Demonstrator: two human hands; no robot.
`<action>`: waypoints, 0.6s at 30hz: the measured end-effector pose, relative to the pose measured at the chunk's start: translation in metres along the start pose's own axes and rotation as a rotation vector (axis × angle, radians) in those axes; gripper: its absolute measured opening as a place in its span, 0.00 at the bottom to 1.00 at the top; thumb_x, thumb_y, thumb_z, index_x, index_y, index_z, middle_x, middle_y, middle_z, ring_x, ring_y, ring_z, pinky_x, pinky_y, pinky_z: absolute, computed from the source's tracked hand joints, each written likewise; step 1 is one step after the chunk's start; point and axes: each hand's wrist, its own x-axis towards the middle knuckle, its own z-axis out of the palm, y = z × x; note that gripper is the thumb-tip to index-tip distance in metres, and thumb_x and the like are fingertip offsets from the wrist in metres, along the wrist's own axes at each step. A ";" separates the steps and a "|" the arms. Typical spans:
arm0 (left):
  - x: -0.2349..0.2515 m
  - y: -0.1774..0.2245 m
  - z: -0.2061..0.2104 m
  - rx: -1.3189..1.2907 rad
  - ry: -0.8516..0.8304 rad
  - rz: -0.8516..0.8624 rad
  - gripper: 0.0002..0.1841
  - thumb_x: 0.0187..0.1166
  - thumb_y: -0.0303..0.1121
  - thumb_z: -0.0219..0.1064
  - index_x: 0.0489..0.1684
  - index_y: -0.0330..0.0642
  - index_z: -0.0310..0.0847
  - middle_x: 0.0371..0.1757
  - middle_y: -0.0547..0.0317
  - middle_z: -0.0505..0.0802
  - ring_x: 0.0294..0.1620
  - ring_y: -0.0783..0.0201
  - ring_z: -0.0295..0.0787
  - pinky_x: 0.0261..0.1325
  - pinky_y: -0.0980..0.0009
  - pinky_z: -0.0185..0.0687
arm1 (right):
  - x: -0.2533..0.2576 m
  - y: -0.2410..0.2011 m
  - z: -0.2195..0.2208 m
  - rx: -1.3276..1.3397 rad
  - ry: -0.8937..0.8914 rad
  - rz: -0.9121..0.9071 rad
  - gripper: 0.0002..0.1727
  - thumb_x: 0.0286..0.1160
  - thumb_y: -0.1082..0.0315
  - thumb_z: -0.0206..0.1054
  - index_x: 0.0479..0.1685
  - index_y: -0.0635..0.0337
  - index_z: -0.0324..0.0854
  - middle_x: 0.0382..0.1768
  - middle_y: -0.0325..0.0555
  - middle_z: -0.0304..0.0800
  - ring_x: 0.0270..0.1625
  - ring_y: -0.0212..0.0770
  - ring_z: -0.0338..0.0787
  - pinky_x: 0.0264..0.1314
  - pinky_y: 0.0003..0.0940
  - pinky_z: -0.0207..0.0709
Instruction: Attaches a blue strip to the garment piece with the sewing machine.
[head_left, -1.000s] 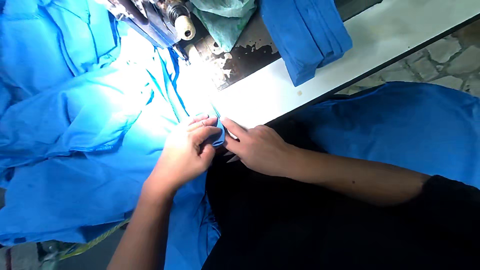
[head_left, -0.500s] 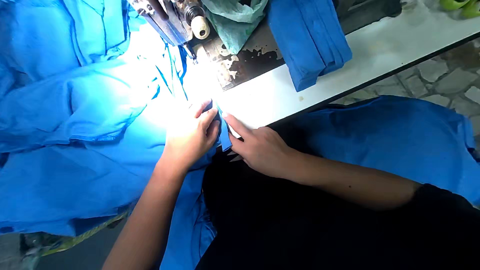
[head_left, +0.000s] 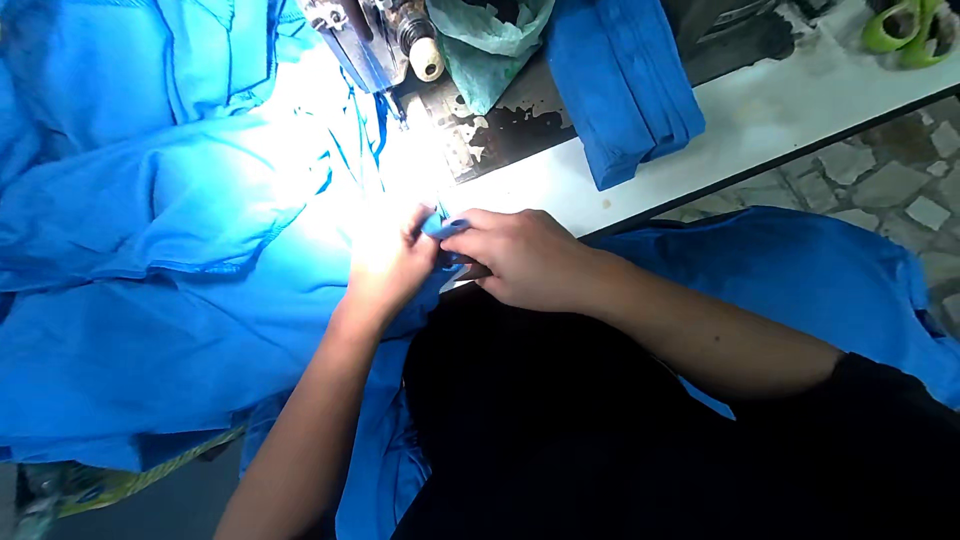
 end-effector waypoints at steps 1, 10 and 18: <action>0.000 -0.001 -0.002 -0.098 0.043 -0.085 0.10 0.82 0.31 0.61 0.38 0.39 0.89 0.34 0.63 0.91 0.37 0.75 0.85 0.43 0.70 0.79 | 0.000 0.001 0.003 -0.047 -0.052 0.017 0.13 0.64 0.76 0.73 0.48 0.63 0.91 0.57 0.56 0.91 0.37 0.52 0.93 0.33 0.49 0.83; -0.011 -0.003 0.004 0.178 0.012 0.206 0.12 0.75 0.24 0.62 0.45 0.30 0.91 0.57 0.37 0.93 0.60 0.40 0.90 0.63 0.43 0.79 | -0.019 -0.015 0.028 -0.255 -0.073 0.050 0.18 0.62 0.73 0.76 0.55 0.64 0.88 0.65 0.61 0.87 0.19 0.45 0.85 0.16 0.38 0.74; -0.011 0.003 0.004 0.184 0.000 0.146 0.14 0.79 0.22 0.59 0.51 0.31 0.91 0.59 0.39 0.92 0.62 0.43 0.89 0.66 0.46 0.78 | -0.021 -0.019 0.033 -0.288 -0.045 0.072 0.09 0.71 0.72 0.69 0.47 0.64 0.88 0.69 0.62 0.85 0.14 0.42 0.81 0.13 0.35 0.70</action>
